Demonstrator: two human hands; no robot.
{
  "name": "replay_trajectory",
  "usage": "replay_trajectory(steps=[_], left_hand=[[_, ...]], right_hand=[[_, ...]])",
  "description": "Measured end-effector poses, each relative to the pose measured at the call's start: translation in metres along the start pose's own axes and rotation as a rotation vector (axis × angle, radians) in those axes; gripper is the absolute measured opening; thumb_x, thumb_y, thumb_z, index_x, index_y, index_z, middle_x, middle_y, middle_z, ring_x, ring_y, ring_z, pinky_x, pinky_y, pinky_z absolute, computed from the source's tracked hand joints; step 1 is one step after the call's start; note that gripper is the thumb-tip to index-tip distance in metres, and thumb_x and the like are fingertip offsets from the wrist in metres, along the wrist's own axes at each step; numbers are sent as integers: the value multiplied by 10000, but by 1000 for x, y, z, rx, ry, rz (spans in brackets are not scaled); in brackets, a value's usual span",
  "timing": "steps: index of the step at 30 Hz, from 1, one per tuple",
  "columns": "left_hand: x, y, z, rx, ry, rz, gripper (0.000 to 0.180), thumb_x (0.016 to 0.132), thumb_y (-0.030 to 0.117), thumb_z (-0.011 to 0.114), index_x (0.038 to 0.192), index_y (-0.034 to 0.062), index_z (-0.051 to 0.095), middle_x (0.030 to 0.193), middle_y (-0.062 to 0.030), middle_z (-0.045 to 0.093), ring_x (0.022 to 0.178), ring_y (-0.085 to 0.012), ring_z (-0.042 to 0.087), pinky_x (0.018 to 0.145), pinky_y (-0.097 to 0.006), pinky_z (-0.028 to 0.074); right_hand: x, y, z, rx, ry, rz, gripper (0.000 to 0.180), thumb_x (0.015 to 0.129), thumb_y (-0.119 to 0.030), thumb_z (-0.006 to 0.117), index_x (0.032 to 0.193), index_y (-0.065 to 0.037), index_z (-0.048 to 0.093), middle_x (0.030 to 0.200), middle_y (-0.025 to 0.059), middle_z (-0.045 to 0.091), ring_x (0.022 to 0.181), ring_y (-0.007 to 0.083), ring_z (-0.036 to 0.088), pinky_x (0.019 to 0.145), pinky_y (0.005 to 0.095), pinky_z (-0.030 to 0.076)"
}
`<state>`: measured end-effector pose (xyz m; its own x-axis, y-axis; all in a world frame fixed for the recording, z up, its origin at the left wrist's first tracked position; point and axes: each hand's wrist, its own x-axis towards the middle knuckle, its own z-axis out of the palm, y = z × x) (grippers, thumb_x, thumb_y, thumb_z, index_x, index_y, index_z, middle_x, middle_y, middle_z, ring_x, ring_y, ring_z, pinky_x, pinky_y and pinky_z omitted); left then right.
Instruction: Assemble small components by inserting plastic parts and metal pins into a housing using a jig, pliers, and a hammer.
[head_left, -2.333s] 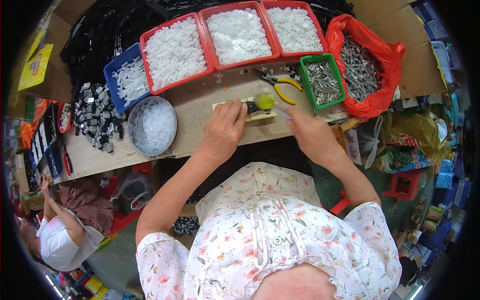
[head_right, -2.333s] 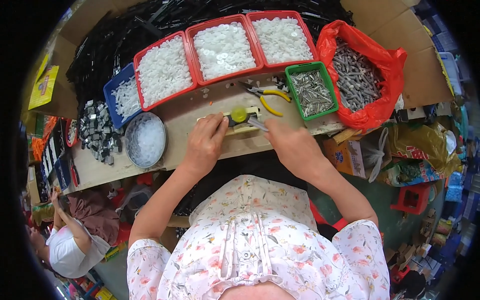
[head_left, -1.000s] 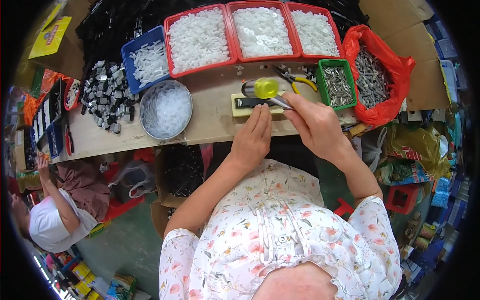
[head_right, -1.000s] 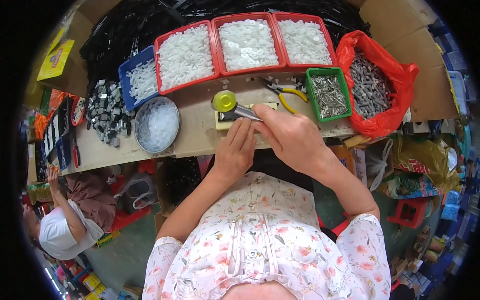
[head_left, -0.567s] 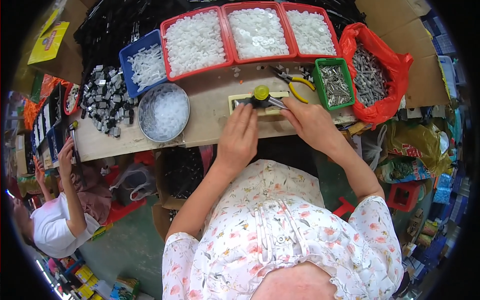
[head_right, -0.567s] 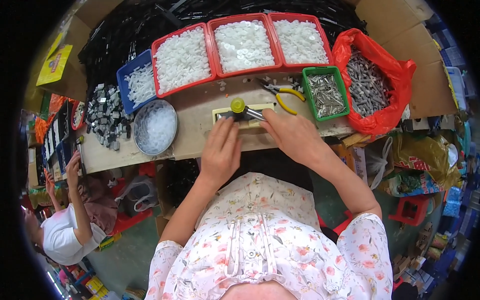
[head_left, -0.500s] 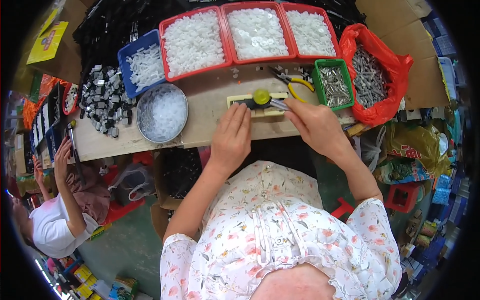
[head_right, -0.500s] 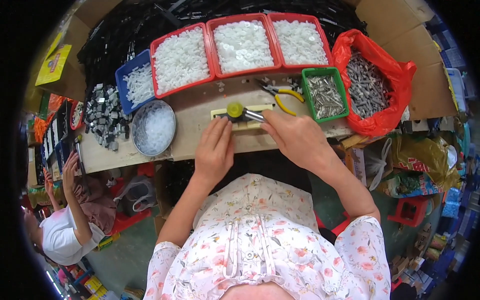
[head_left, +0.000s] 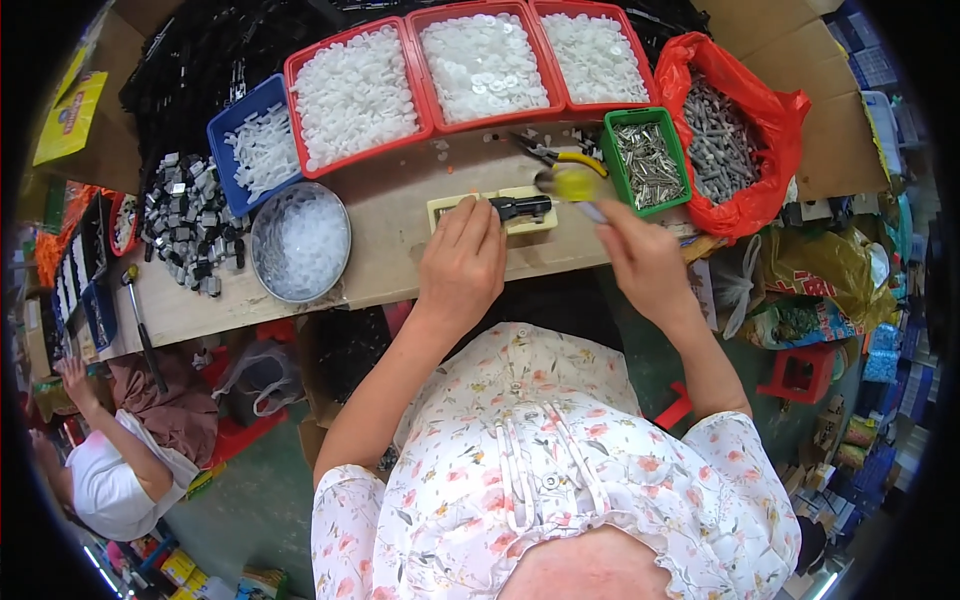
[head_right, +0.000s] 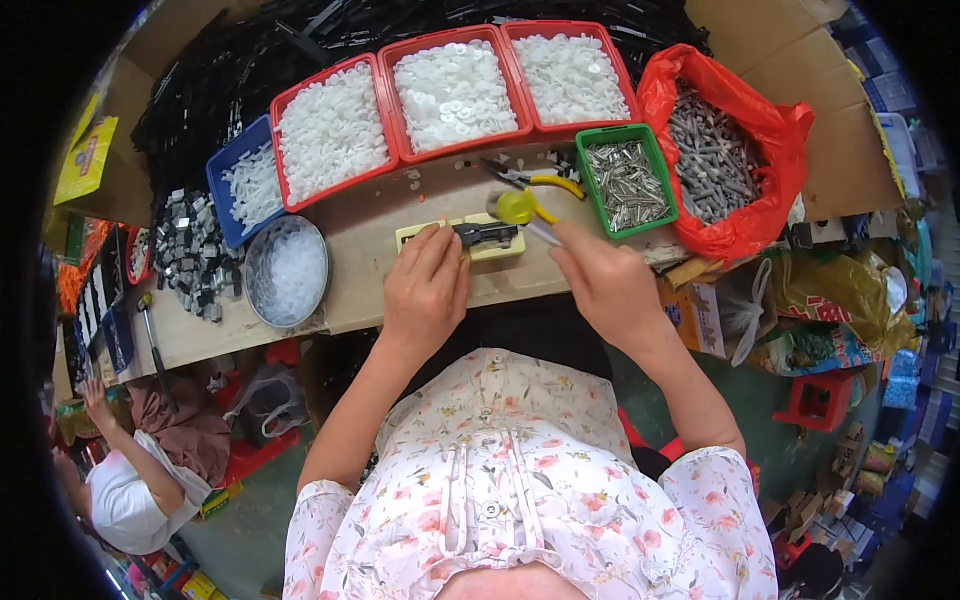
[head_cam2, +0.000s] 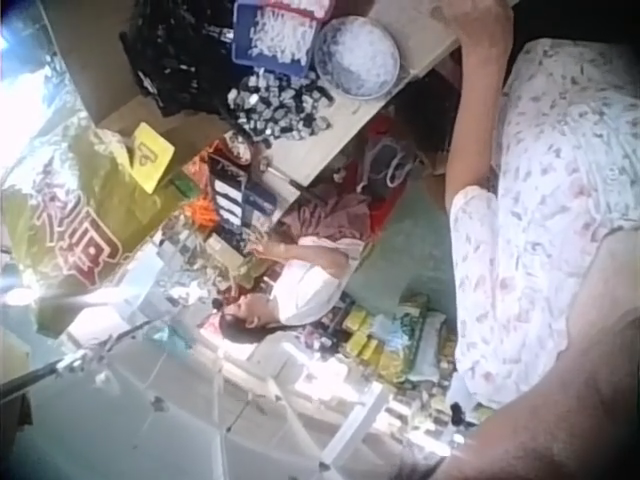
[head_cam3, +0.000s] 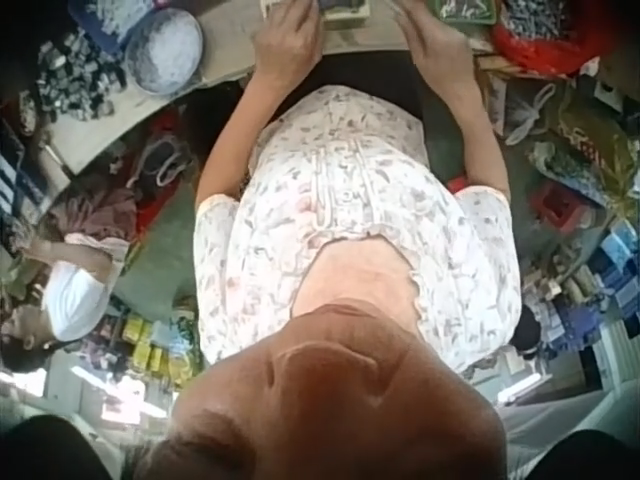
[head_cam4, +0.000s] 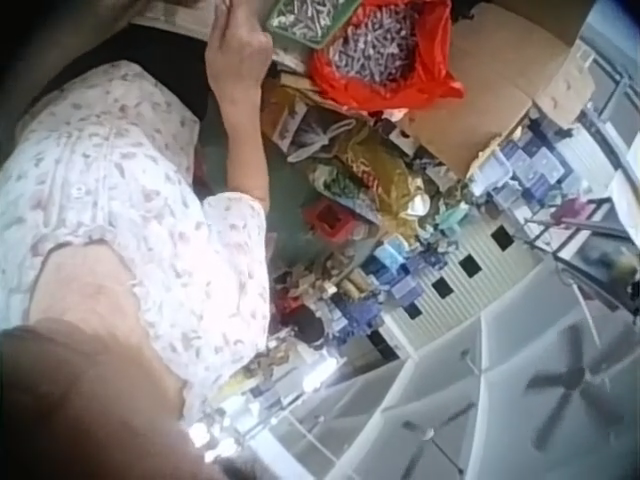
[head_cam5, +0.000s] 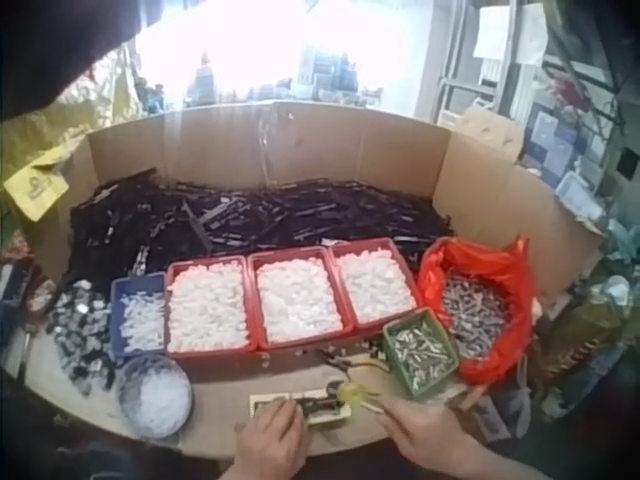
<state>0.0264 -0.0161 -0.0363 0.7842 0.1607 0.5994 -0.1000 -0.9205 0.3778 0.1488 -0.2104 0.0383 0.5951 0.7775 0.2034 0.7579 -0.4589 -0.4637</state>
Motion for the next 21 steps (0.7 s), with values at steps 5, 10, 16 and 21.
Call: replay_trajectory(steps=[5, 10, 16, 21], left_hand=[[1, -6, 1, 29, 7, 27, 198, 831, 21, 695, 980, -108, 681, 1087, -188, 655, 1073, -327, 635, 891, -417, 529], [4, -2, -1, 23, 8, 49, 200, 825, 26, 708, 980, -98, 683, 1064, -179, 658, 1054, -322, 644, 870, -413, 532], [5, -6, -4, 15, -23, 29, 224, 809, 28, 723, 1005, -73, 684, 1074, -158, 647, 1042, -309, 635, 843, -407, 528], [17, -7, -3, -46, -99, -39, 317, 811, 36, 725, 1115, -19, 658, 1093, -152, 622, 1035, -334, 609, 863, -429, 493]], right_hand=[[-3, 0, -10, 49, 98, -25, 180, 981, -145, 603, 1118, -28, 591, 812, 242, 630, 733, 430, 634, 602, 466, 470], [-15, 20, 4, -9, 42, 42, 192, 980, -152, 604, 1129, -31, 601, 804, 232, 630, 730, 413, 639, 611, 448, 478], [2, 55, -18, -39, 134, 90, 187, 967, -161, 632, 1068, -5, 654, 766, 219, 625, 658, 367, 640, 576, 408, 470], [26, 145, -36, -272, 349, 145, 212, 967, -187, 634, 1042, 9, 661, 793, 210, 647, 683, 371, 648, 617, 428, 482]])
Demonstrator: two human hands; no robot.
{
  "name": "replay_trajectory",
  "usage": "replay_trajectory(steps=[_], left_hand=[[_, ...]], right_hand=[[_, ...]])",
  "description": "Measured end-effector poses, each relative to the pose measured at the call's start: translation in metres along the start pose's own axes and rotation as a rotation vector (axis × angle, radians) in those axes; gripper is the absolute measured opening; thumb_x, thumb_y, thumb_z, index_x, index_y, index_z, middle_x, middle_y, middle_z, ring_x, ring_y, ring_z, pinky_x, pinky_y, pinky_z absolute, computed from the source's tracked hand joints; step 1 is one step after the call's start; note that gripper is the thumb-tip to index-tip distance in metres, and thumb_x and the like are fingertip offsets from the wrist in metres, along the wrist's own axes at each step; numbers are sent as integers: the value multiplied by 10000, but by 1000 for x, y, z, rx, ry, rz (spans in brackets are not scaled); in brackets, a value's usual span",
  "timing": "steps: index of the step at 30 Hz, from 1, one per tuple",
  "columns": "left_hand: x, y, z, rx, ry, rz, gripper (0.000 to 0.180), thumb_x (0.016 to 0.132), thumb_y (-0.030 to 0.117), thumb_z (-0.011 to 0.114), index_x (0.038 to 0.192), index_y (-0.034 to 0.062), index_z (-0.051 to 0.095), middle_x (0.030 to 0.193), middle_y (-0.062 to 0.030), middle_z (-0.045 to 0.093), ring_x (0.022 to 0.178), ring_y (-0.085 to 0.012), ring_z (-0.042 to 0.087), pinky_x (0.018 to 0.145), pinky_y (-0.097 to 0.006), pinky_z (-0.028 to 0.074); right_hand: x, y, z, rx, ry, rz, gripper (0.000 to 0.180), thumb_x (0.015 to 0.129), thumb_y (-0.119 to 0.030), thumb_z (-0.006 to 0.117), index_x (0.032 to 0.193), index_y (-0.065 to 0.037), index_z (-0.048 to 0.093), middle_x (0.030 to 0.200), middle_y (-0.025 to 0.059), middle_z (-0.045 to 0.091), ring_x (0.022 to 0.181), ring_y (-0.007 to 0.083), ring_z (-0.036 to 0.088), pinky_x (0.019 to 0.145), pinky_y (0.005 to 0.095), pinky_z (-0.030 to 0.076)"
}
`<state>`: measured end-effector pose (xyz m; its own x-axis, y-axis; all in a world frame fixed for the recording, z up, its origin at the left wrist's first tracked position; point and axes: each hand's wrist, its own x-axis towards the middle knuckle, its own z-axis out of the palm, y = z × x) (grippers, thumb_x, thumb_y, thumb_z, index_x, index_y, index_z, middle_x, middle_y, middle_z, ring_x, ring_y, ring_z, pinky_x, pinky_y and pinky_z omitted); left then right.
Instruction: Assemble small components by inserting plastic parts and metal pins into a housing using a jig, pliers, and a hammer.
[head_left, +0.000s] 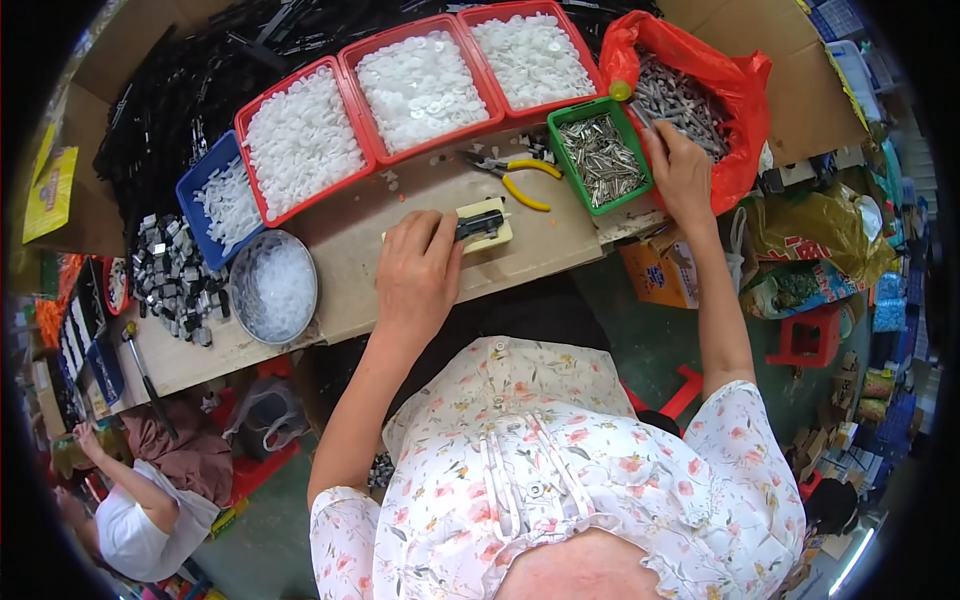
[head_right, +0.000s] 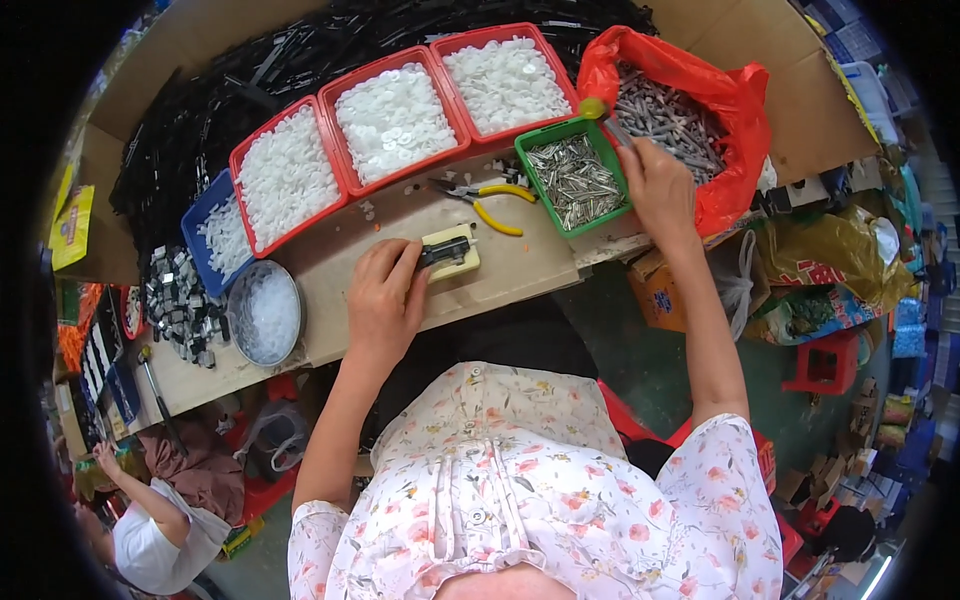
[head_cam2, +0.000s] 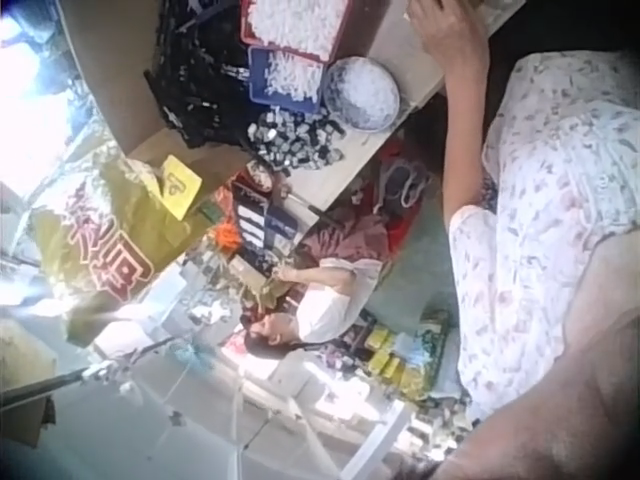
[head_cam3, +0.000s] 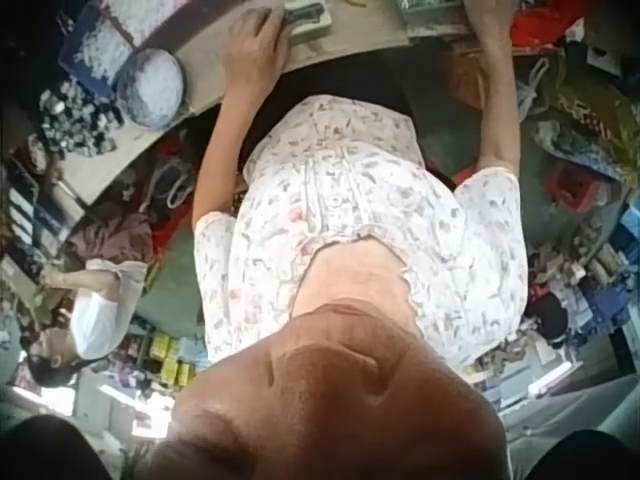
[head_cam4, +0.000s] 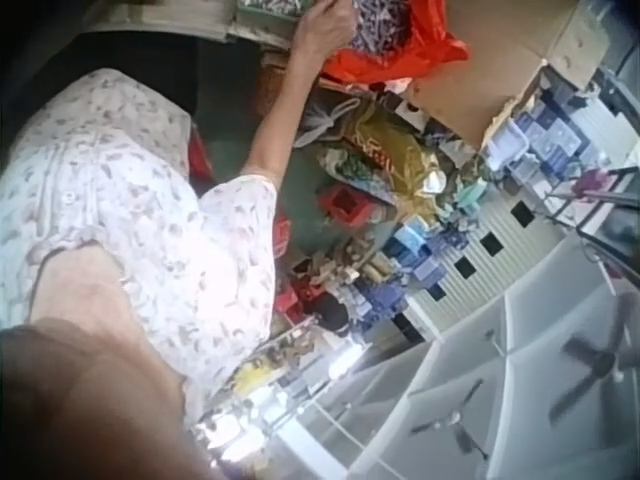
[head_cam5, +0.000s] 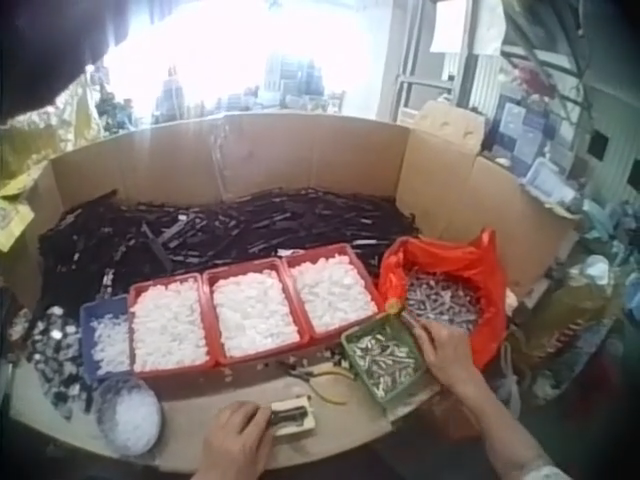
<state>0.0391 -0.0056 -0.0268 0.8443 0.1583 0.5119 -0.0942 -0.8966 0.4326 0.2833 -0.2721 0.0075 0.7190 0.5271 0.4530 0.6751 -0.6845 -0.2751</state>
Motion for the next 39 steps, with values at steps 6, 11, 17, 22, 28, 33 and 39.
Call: replay_trajectory(steps=[6, 11, 17, 22, 28, 33, 39], left_hand=[[4, -6, 0, -128, -36, -28, 362, 803, -3, 725, 1156, -25, 647, 1092, -166, 624, 1046, -353, 602, 868, -426, 486], [14, 3, -27, -433, -14, -307, 436, 784, -22, 736, 1210, -12, 641, 1040, -154, 595, 982, -313, 598, 842, -362, 482], [4, -6, -30, -870, 63, -451, 420, 843, -36, 729, 1244, -20, 604, 1074, -51, 569, 986, -138, 561, 893, -260, 453], [2, 0, -32, -1232, -51, -630, 346, 939, 25, 648, 1244, 48, 487, 1042, -27, 569, 947, -110, 557, 867, -261, 470], [4, 8, -29, -1148, -36, -630, 263, 1025, 201, 590, 1221, 39, 523, 943, 0, 553, 811, -64, 520, 728, -229, 451], [1, 8, -30, -1096, -30, -663, 250, 1052, 270, 545, 1165, 48, 572, 822, 28, 519, 705, -44, 479, 637, -223, 405], [0, 11, -27, -941, -49, -604, 261, 1047, 282, 561, 1148, 44, 600, 831, 14, 535, 712, -62, 486, 649, -219, 399]], right_hand=[[13, 15, 9, -160, 79, -132, 201, 939, -178, 660, 1003, 12, 663, 877, 186, 639, 820, 375, 627, 733, 456, 483], [13, 18, 17, -105, 48, -50, 199, 932, -177, 671, 988, 14, 670, 854, 189, 627, 771, 364, 621, 699, 443, 474], [10, 11, 13, -16, 32, 120, 223, 951, -220, 663, 990, -2, 693, 735, 185, 650, 622, 362, 621, 588, 437, 459], [37, -3, 14, -119, 66, 39, 254, 937, -260, 680, 991, -13, 701, 791, 198, 678, 685, 374, 660, 601, 436, 483], [71, -14, 34, -188, -17, -128, 223, 909, -245, 698, 1004, -43, 706, 873, 169, 660, 770, 389, 665, 667, 458, 510], [64, -63, 19, -163, 83, -249, 161, 871, -167, 720, 954, -30, 698, 909, 128, 637, 885, 350, 651, 739, 427, 518], [5, -114, 48, 155, -435, -388, 196, 858, -111, 699, 976, 23, 618, 1125, 162, 604, 1015, 338, 611, 825, 427, 508]])
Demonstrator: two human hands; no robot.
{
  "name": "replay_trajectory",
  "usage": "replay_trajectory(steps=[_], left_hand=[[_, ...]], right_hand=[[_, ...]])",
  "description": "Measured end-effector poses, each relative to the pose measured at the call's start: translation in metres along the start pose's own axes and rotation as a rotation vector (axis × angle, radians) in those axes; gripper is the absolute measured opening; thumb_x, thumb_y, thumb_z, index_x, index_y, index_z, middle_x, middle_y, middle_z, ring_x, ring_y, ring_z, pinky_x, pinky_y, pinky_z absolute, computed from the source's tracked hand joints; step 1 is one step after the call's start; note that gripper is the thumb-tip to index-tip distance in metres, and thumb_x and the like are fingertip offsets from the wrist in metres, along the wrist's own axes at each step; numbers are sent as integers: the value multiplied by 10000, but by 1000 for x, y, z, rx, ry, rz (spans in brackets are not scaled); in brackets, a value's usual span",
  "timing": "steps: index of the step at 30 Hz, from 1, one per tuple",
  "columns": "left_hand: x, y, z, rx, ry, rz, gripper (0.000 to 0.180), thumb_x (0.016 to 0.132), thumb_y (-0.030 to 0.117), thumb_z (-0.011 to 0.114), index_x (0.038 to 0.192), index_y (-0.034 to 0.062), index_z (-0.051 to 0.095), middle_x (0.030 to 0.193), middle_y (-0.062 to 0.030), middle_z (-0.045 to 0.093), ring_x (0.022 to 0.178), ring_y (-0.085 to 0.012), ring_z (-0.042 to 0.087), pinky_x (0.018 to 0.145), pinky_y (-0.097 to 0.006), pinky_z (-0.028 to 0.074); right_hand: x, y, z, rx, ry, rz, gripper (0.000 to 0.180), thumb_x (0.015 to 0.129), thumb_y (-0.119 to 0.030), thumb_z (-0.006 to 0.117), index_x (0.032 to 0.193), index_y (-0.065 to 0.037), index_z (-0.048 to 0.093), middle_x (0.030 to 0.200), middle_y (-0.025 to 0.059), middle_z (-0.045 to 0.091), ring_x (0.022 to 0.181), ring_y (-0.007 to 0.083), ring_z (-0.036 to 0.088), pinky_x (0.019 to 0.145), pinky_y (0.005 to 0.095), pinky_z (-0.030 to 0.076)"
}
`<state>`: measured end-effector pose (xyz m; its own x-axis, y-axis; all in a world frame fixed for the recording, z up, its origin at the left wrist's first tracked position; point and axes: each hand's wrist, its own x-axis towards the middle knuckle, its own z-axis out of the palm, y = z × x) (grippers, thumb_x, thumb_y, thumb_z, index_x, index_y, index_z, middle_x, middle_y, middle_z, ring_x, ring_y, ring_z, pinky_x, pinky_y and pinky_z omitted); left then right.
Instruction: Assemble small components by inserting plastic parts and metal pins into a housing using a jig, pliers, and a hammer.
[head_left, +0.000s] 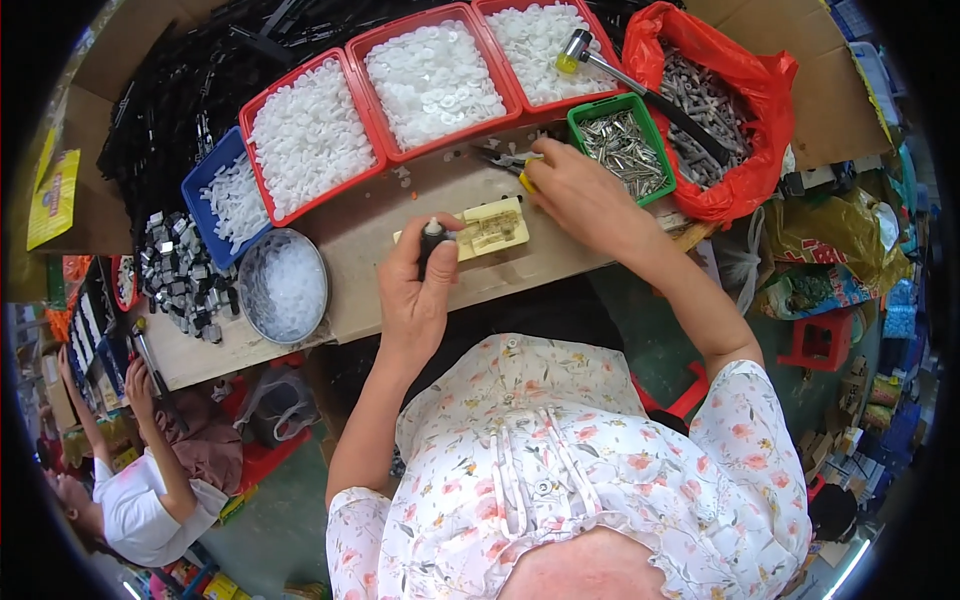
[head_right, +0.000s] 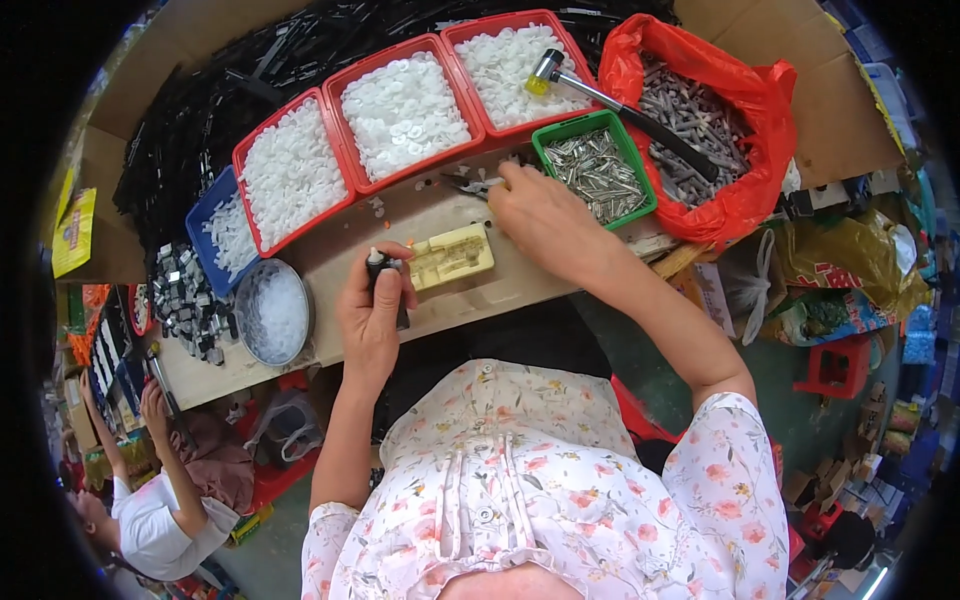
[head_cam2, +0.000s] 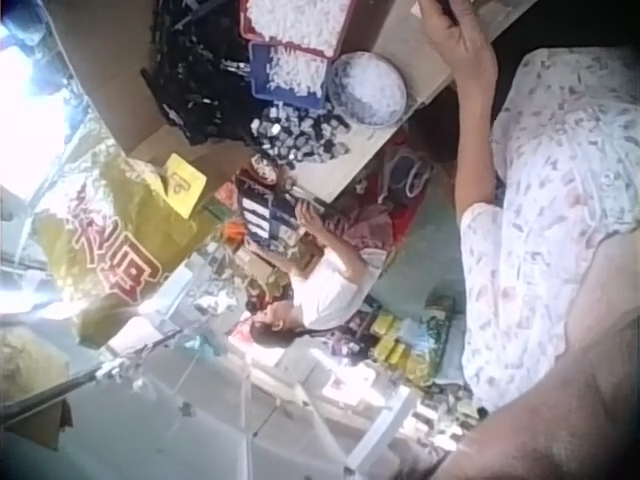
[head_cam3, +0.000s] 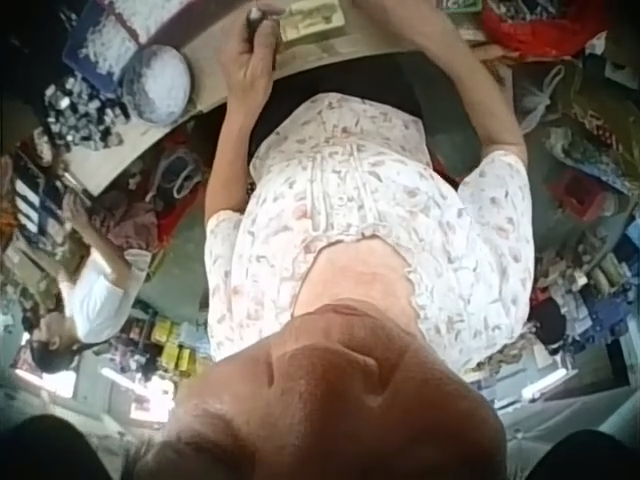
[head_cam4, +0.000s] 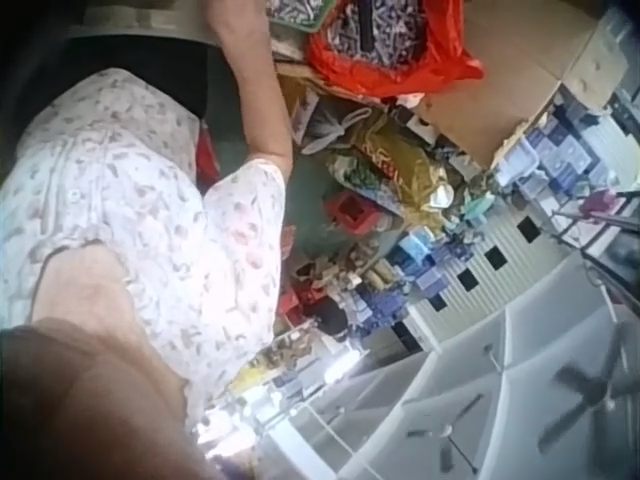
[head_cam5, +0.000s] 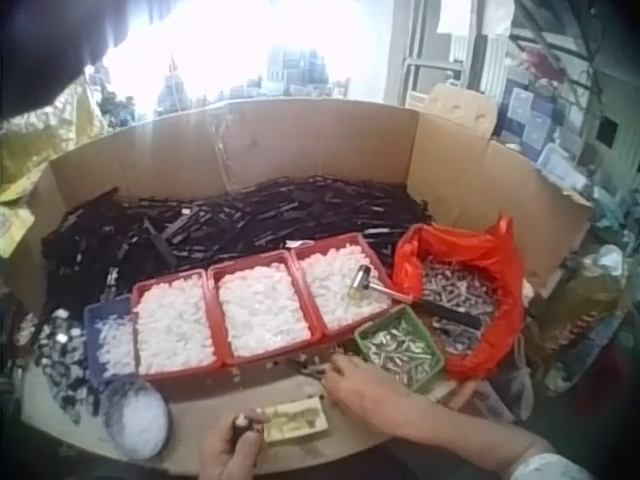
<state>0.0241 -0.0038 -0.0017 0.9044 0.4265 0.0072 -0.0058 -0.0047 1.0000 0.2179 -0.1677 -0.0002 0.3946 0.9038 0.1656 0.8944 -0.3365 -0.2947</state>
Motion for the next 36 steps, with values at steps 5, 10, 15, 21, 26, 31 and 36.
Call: replay_trajectory(steps=[5, 10, 15, 21, 26, 31, 36], left_hand=[[-1, -1, 3, 121, 28, 183, 214, 990, 201, 642, 1106, 22, 620, 836, -40, 567, 718, -125, 514, 673, -251, 426], [-5, 0, 0, 140, 48, 208, 216, 975, 182, 663, 1113, 18, 627, 818, -51, 568, 709, -122, 506, 651, -254, 422], [-10, 1, -6, 119, 62, 130, 231, 984, 207, 658, 1115, 20, 630, 774, -38, 549, 678, -113, 479, 620, -254, 407], [-11, -2, -7, 41, 52, 28, 248, 1037, 260, 582, 1106, 25, 619, 739, 34, 511, 662, -51, 450, 581, -220, 362], [-9, -8, -2, 29, 47, -3, 287, 1009, 279, 622, 1111, 10, 621, 733, -19, 524, 657, -95, 447, 592, -262, 388], [-8, -7, 3, 97, -7, -2, 307, 1011, 273, 616, 1136, -7, 615, 721, -35, 570, 633, -118, 453, 583, -276, 396], [-9, 3, 1, -105, -173, -172, 292, 1020, 281, 602, 1044, -10, 612, 690, -9, 541, 586, -84, 454, 538, -248, 383]], right_hand=[[2, -7, 8, -85, -28, 34, 225, 748, -56, 673, 930, 45, 587, 1150, 199, 579, 1044, 357, 561, 870, 443, 490], [7, -11, 12, -181, 14, 68, 213, 694, -51, 656, 883, 24, 592, 1050, 144, 604, 1028, 328, 556, 809, 441, 477], [10, -13, 9, -209, 69, 125, 119, 681, -14, 640, 780, -4, 574, 921, 93, 600, 1006, 300, 559, 736, 425, 453], [-10, -40, -14, 265, 232, 10, 211, 665, 108, 558, 848, 9, 591, 1018, 134, 611, 980, 346, 584, 843, 437, 458], [-19, -53, -17, 258, 119, -102, 288, 674, 126, 574, 941, 24, 603, 1122, 157, 615, 980, 362, 603, 858, 427, 466], [-25, -51, -9, 312, 123, -132, 262, 672, 122, 589, 916, 28, 568, 1092, 164, 603, 965, 377, 604, 827, 434, 469], [-33, -44, -12, 242, 27, -155, 257, 625, 134, 578, 849, 20, 525, 1006, 170, 588, 935, 384, 602, 760, 427, 476]])
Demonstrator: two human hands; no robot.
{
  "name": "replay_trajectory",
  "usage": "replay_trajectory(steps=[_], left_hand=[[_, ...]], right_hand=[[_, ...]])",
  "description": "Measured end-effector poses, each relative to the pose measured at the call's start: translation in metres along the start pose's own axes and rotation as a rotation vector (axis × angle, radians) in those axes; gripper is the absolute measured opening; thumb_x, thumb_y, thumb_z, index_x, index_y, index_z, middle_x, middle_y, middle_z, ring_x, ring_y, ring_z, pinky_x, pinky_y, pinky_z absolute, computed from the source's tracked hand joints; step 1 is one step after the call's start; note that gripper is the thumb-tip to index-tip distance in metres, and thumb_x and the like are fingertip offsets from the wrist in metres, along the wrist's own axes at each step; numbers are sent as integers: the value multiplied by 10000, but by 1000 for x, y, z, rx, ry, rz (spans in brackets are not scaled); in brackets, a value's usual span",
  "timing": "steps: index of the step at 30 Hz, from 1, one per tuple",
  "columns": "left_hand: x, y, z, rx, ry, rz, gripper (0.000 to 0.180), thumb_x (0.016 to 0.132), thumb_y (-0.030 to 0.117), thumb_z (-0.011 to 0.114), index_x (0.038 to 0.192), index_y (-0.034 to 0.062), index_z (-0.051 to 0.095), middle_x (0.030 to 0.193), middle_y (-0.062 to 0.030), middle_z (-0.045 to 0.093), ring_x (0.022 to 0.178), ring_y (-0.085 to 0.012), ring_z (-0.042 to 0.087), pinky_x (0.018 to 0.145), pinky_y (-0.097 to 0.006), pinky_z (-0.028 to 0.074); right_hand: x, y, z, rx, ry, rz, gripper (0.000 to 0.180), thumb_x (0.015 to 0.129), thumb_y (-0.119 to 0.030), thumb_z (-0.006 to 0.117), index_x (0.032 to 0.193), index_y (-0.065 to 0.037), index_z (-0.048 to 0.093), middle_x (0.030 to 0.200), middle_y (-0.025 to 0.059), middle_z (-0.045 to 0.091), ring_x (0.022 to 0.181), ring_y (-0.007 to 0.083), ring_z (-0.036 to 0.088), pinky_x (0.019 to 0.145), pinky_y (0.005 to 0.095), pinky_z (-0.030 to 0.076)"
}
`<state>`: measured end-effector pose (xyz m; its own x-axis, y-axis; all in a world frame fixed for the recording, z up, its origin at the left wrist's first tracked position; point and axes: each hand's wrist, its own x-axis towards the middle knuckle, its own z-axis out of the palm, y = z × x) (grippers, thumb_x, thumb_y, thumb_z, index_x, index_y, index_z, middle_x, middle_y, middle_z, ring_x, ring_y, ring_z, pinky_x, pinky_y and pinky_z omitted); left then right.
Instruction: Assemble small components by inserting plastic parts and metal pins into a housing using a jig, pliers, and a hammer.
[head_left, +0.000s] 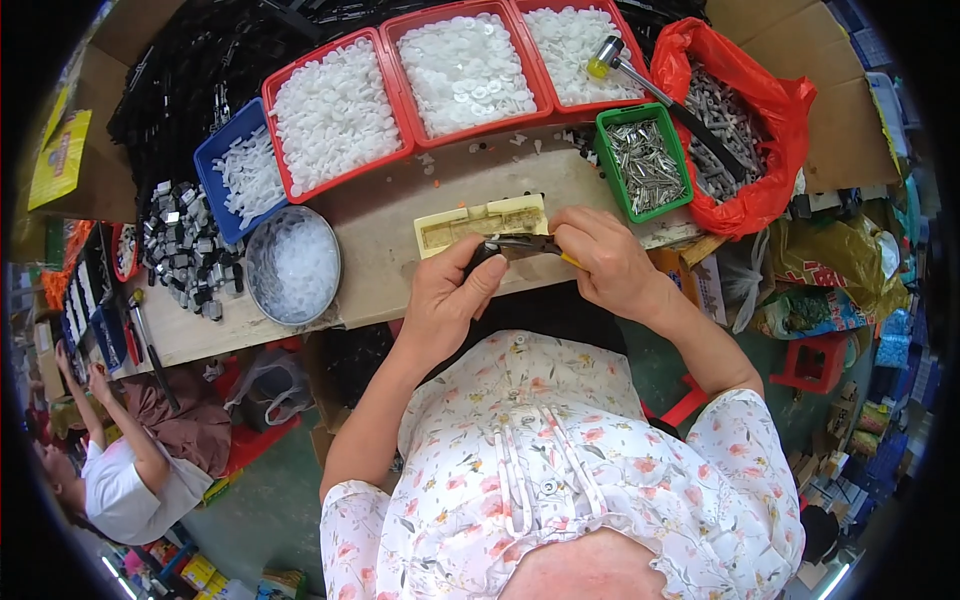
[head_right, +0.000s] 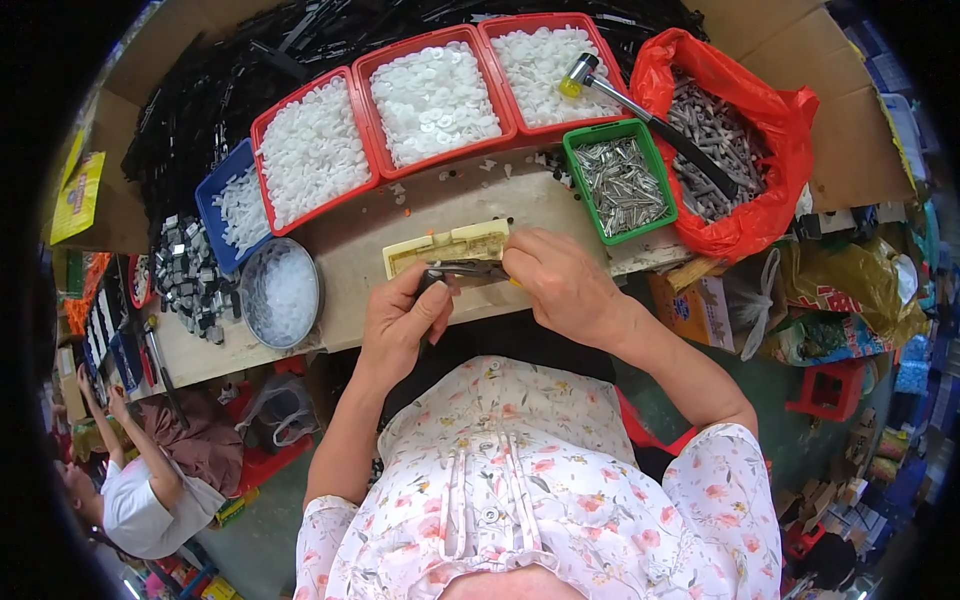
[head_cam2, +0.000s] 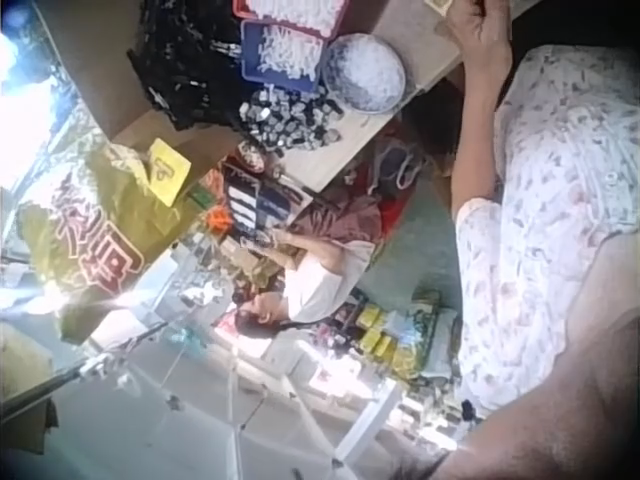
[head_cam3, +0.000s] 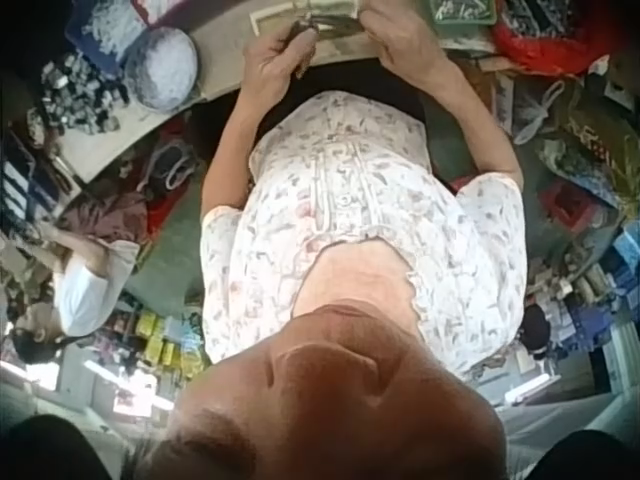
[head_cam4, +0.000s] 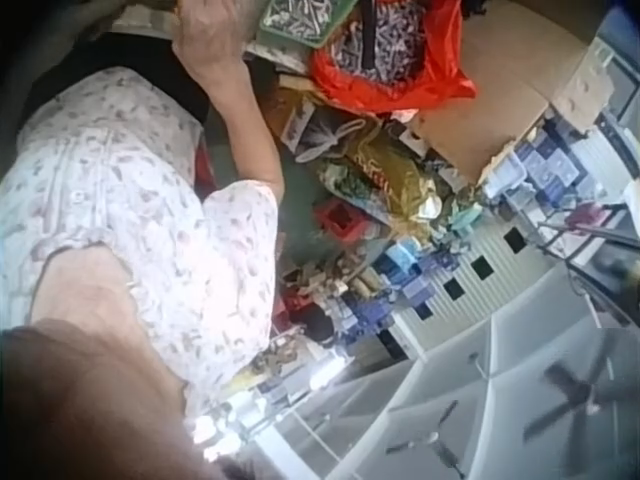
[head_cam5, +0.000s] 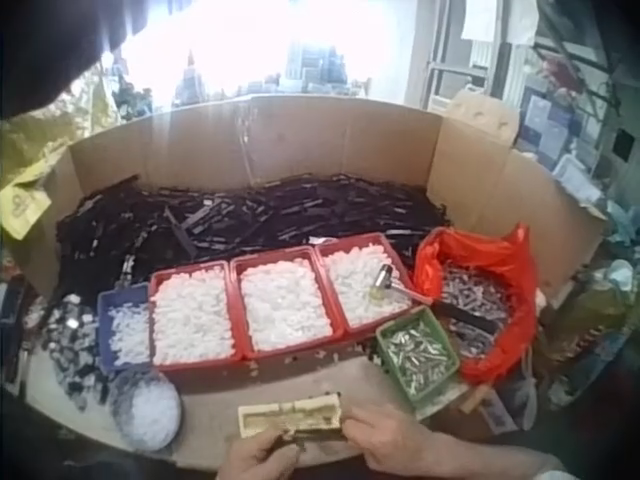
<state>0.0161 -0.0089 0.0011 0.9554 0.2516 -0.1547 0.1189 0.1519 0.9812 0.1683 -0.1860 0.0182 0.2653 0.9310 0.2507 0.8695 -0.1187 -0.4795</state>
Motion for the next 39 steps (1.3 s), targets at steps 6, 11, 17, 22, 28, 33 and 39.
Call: replay_trajectory(steps=[6, 11, 17, 22, 28, 33, 39], left_hand=[[-2, 2, -13, -700, -413, -313, 376, 994, 356, 619, 955, -16, 592, 621, -26, 484, 511, -103, 429, 469, -247, 339], [-7, -14, -17, -1021, -723, -306, 405, 991, 388, 610, 965, -15, 575, 652, -22, 486, 531, -105, 446, 481, -257, 357], [-23, -10, -34, -1007, -617, -268, 421, 994, 408, 605, 944, -9, 575, 637, -18, 477, 528, -102, 442, 479, -247, 349], [-65, -9, -64, -52, -95, -291, 309, 978, 286, 625, 871, -4, 616, 624, -39, 521, 524, -114, 473, 487, -262, 376], [-129, -48, -105, 834, 47, -244, 231, 905, 170, 706, 973, -50, 695, 753, -121, 664, 646, -167, 621, 616, -321, 500], [-86, 16, -103, 571, 66, -278, 220, 889, 127, 708, 1025, -46, 713, 877, -141, 734, 750, -163, 676, 692, -305, 524], [45, 76, -151, 995, 266, 381, 172, 865, 109, 683, 957, -29, 726, 820, -197, 701, 739, -314, 701, 661, -367, 515]], right_hand=[[-6, -4, -7, 62, -32, -70, 267, 589, 127, 578, 827, 21, 520, 968, 157, 611, 875, 379, 608, 719, 434, 476], [1, -14, -3, 145, -8, -114, 259, 580, 126, 578, 809, 21, 518, 955, 157, 618, 853, 373, 617, 697, 422, 478], [18, -18, 12, 164, 1, -132, 234, 620, 96, 636, 808, 5, 529, 989, 144, 619, 885, 353, 614, 733, 400, 473], [25, 6, -1, -29, 146, -42, 190, 679, 61, 665, 822, -2, 558, 1000, 135, 597, 920, 339, 599, 781, 403, 464], [25, 46, 2, -177, 168, 94, 184, 718, 25, 678, 875, -1, 584, 1002, 127, 585, 931, 331, 595, 786, 413, 460], [31, 49, 14, -327, 86, 159, 195, 742, 2, 676, 921, -18, 602, 1016, 106, 571, 993, 295, 575, 836, 411, 438], [32, 45, 16, -450, -51, 255, 238, 749, -19, 664, 981, -31, 612, 1075, 90, 579, 1070, 271, 550, 898, 403, 413]])
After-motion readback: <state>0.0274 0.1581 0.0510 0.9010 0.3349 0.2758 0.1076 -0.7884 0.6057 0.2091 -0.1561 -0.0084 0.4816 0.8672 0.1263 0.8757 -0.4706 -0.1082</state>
